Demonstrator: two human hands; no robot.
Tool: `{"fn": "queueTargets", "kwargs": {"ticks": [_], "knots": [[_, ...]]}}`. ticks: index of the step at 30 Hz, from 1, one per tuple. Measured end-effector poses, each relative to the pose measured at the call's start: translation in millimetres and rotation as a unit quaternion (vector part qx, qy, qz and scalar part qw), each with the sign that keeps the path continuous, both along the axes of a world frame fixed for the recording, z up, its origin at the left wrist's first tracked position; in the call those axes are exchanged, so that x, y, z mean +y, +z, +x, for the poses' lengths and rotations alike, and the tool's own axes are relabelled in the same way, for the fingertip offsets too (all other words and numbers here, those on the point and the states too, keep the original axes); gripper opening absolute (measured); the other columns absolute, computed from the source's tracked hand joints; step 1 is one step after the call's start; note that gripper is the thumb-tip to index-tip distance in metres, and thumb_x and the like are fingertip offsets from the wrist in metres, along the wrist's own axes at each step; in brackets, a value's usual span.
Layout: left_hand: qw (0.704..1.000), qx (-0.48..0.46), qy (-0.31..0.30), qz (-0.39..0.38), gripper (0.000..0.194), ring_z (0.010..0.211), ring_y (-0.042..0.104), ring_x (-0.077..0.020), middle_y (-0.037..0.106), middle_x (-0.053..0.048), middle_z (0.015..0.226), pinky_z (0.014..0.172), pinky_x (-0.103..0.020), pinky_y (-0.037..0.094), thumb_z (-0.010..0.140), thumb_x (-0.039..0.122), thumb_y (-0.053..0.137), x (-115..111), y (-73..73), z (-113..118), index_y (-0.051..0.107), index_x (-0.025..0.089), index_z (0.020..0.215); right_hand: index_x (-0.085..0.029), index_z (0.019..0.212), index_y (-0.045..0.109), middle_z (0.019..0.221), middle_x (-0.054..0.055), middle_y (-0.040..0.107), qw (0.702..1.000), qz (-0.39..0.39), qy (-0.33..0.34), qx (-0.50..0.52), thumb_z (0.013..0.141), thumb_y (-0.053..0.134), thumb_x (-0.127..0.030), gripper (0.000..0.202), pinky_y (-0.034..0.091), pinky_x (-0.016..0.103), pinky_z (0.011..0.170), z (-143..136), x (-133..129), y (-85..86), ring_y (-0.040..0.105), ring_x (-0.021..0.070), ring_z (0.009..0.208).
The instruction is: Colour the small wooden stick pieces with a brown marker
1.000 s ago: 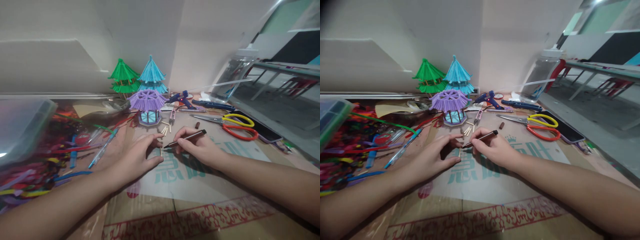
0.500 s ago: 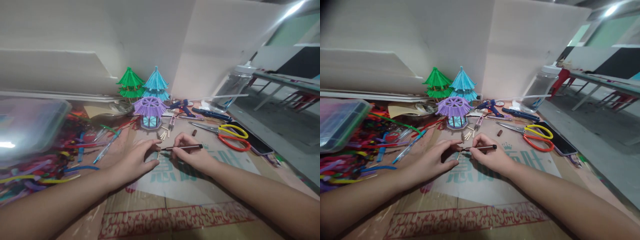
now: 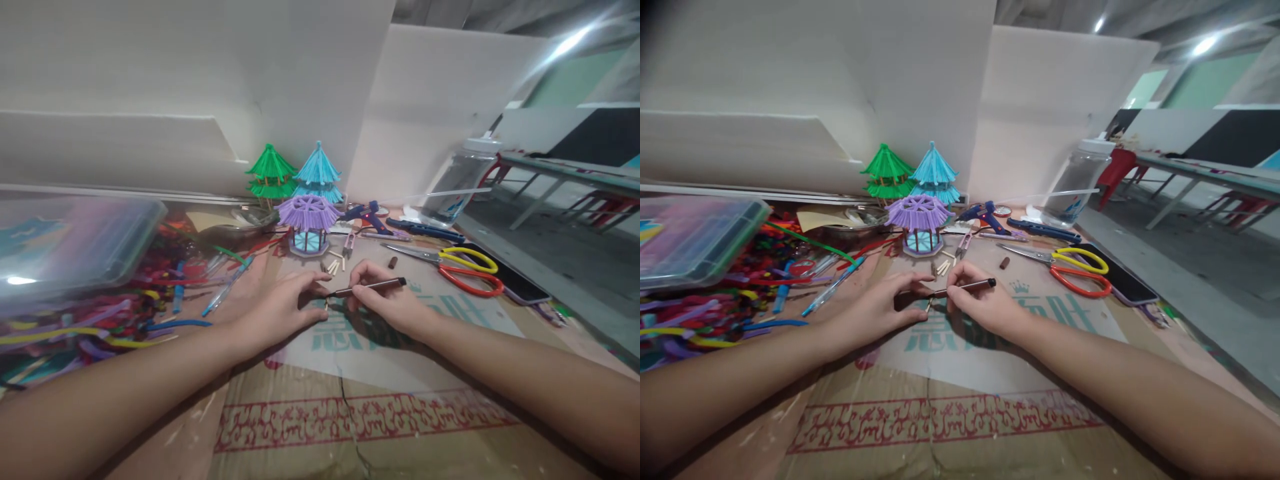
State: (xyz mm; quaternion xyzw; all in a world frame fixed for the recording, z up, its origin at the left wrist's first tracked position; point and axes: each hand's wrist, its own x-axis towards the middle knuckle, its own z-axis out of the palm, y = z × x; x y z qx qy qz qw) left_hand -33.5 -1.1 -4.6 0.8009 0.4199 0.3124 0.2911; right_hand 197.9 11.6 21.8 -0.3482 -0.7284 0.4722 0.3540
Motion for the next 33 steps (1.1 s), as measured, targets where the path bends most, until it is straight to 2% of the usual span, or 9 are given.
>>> {"fn": "queueTargets", "kwargs": {"ticks": [8,13,18,26,33], "knots": [[1.0,0.007,-0.007,0.009,0.057,0.12,0.064,-0.0249,0.071,-0.007,0.125,0.107,-0.044,0.048,0.085,0.024,0.076,-0.2,1.4,0.4,0.053,0.022,0.137,-0.023,0.086,0.052,0.064,-0.003,0.063,0.999,0.001,-0.031,-0.034,0.089,0.062,-0.031,0.013,0.045,0.026,0.06,1.4,0.4,2.4,0.059,0.0127,0.061],[1.0,-0.004,-0.004,0.001,0.057,0.122,0.062,-0.0248,0.07,-0.007,0.125,0.107,-0.044,0.048,0.084,0.023,0.077,1.0,-0.9,0.5,0.054,0.023,0.136,-0.022,0.086,0.052,0.065,-0.003,0.063,0.999,0.001,-0.018,-0.051,0.088,0.061,-0.029,0.012,0.046,0.026,0.06,-0.3,1.7,-0.2,0.059,0.0124,0.061],[1.0,-0.007,0.007,0.001,0.049,0.12,0.064,-0.0243,0.07,-0.006,0.124,0.106,-0.043,0.048,0.083,0.024,0.078,0.1,1.1,1.6,0.06,0.024,0.129,-0.022,0.087,0.051,0.063,-0.004,0.063,0.999,-0.005,-0.01,-0.051,0.089,0.061,-0.026,0.011,0.046,0.026,0.059,-0.5,3.1,-2.6,0.059,0.0124,0.059],[1.0,-0.023,0.004,-0.012,0.053,0.111,0.069,-0.0238,0.072,-0.007,0.119,0.099,-0.042,0.053,0.083,0.025,0.076,-0.6,1.3,1.3,0.056,0.023,0.132,-0.022,0.083,0.052,0.064,-0.003,0.065,0.998,-0.017,0.017,-0.063,0.085,0.064,-0.024,0.013,0.045,0.024,0.056,1.2,-1.4,2.2,0.059,0.0117,0.059],[1.0,0.004,0.009,0.017,0.05,0.116,0.067,-0.0265,0.071,-0.008,0.124,0.102,-0.045,0.052,0.082,0.025,0.078,-0.3,3.0,1.3,0.06,0.024,0.129,-0.022,0.085,0.051,0.064,-0.003,0.065,0.999,-0.002,-0.01,-0.044,0.087,0.062,-0.023,0.012,0.045,0.024,0.057,-0.2,1.9,-0.6,0.06,0.0114,0.059]]}}
